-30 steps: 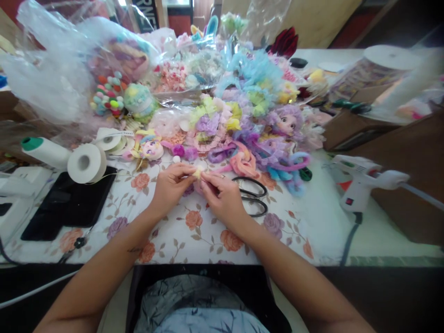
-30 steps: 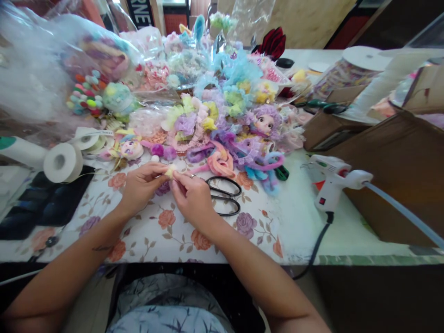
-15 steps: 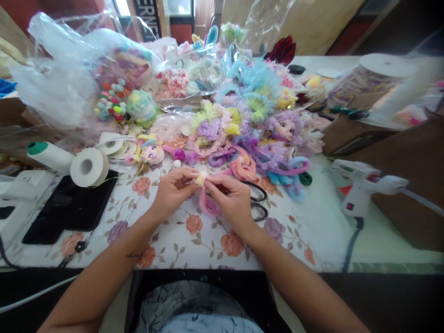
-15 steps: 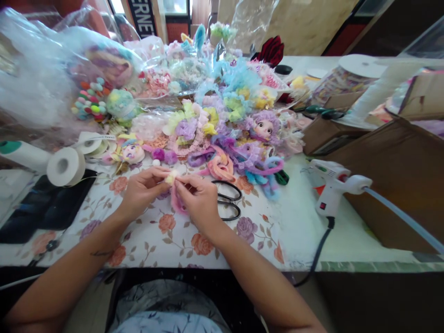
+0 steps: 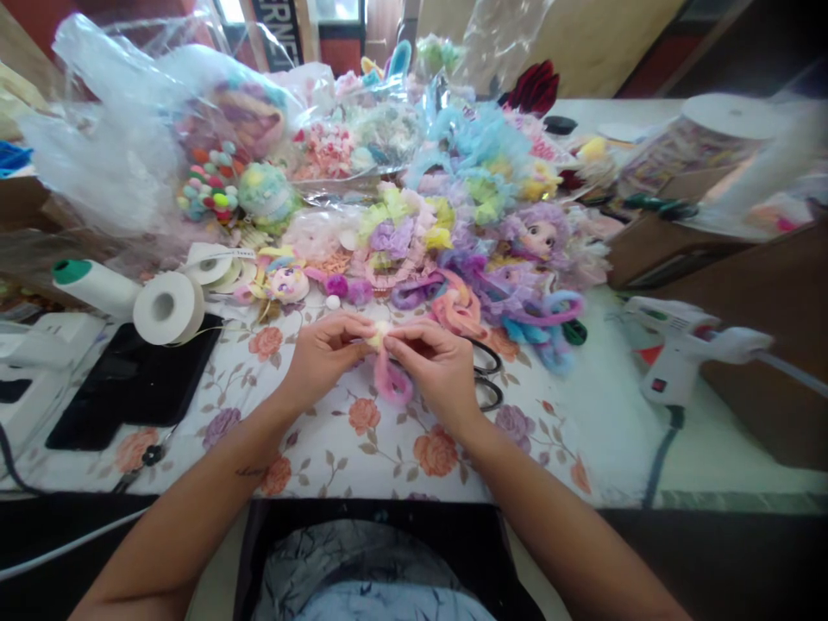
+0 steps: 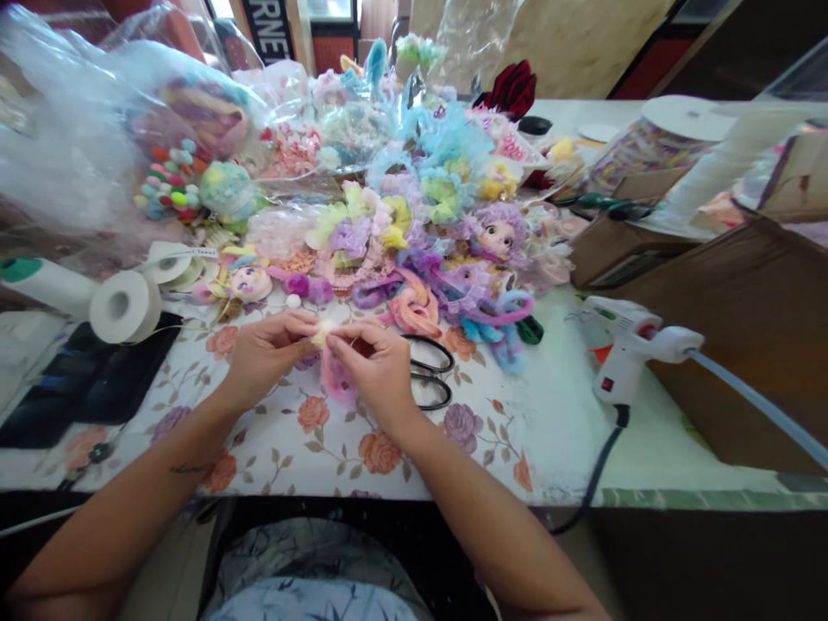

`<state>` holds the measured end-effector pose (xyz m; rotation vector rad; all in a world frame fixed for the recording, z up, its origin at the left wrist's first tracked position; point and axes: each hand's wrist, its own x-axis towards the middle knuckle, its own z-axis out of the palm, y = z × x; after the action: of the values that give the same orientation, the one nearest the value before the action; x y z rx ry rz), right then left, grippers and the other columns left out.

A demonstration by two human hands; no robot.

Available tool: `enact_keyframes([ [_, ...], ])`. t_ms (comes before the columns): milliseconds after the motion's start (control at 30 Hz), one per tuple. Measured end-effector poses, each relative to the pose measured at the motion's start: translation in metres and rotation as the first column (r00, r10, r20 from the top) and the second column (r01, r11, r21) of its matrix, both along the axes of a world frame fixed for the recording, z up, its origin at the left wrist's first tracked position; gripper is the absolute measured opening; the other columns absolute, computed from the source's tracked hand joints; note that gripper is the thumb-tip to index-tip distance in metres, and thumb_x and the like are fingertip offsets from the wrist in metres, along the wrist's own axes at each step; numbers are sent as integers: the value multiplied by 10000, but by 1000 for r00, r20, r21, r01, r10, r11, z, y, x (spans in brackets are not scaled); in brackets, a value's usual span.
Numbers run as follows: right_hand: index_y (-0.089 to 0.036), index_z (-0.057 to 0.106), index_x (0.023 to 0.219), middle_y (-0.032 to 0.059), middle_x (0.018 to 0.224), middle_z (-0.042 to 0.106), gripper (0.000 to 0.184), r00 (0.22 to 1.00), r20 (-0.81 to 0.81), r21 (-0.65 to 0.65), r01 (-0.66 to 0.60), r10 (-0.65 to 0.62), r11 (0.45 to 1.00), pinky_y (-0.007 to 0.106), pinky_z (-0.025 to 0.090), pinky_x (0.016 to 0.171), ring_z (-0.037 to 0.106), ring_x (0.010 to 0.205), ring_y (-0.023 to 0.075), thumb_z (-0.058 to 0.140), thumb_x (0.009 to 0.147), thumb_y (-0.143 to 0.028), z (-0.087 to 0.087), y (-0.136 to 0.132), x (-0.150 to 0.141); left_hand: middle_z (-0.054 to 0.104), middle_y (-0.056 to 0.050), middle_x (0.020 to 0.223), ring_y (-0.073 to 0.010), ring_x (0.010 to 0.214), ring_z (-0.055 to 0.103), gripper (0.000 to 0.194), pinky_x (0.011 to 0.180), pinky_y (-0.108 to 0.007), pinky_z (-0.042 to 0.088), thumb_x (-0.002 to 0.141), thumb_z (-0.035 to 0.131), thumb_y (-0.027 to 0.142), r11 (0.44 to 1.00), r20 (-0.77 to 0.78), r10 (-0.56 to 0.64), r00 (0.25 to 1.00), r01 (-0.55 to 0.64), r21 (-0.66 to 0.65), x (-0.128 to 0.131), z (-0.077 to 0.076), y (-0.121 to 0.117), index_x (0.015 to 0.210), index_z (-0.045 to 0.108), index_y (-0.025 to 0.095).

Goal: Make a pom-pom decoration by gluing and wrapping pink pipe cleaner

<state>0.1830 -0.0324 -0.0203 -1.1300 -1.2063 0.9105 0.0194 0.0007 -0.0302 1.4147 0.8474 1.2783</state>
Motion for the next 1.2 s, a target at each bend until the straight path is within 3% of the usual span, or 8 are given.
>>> enact_keyframes([
  [600, -218, 780, 718, 9, 715, 727, 67, 1000, 26, 19, 7, -7, 1000, 295, 509, 671, 650, 696, 163, 739, 736, -167, -6, 1, -1, 745, -59, 860, -152, 769, 692, 92, 652, -238, 565, 763, 770, 182, 978, -188, 79, 979, -40, 206, 0, 1, -5, 821, 816, 235],
  [933, -203, 758, 728, 7, 713, 712, 71, 993, 115, 74, 15, -24, 997, 278, 494, 630, 636, 676, 156, 707, 770, -177, -6, 1, -2, 728, -72, 872, -159, 787, 684, 84, 674, -256, 556, 740, 778, 174, 990, -126, 50, 991, -32, 137, 3, 1, -6, 796, 813, 227],
  [1200, -180, 731, 800, 0, 697, 647, 67, 929, 343, 245, 54, -139, 968, 252, 420, 532, 529, 564, 112, 670, 825, -182, 0, -3, -3, 717, -87, 992, -184, 913, 675, 82, 806, -286, 545, 745, 784, 224, 996, 73, -39, 997, 44, -76, 2, 2, -5, 823, 801, 208],
])
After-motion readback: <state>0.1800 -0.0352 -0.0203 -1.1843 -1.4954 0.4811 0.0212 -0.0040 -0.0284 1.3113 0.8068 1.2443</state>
